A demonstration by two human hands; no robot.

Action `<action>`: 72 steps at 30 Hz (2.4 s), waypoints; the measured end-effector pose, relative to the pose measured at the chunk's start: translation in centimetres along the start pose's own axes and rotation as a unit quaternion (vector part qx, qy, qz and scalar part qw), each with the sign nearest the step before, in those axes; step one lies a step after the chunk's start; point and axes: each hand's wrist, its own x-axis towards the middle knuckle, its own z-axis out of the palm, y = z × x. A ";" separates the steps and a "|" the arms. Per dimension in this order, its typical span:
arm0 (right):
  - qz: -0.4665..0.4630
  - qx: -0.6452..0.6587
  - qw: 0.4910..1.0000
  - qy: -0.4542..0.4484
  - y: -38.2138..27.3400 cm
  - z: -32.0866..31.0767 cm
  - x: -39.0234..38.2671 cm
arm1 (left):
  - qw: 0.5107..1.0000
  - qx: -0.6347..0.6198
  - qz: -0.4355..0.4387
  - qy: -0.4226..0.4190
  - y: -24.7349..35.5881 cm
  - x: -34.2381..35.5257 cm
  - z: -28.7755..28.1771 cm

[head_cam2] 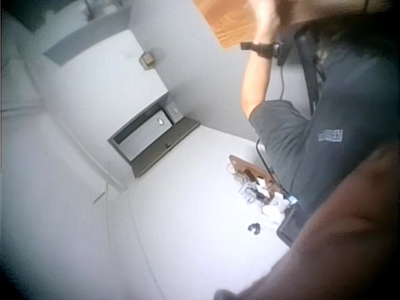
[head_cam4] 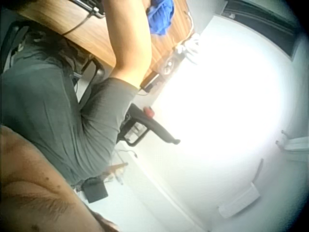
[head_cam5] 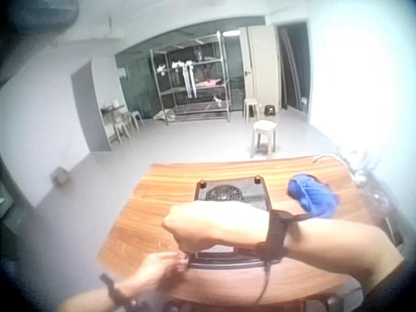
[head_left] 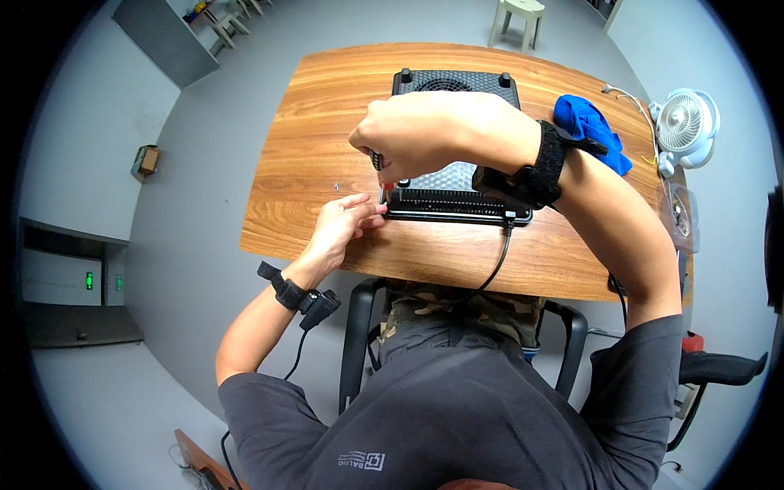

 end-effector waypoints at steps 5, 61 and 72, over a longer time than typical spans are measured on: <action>0.009 -0.002 1.000 -0.002 -0.4 -0.5 -0.5 | 1.000 -0.017 -0.001 0.016 0.1 -0.6 0.3; 0.016 0.016 1.000 0.001 -0.1 0.6 -0.2 | 0.993 -0.116 0.007 0.032 -0.2 -1.0 1.4; 0.008 0.018 1.000 0.006 0.1 0.4 -0.6 | 0.979 -0.186 -0.020 0.076 -1.1 0.0 2.1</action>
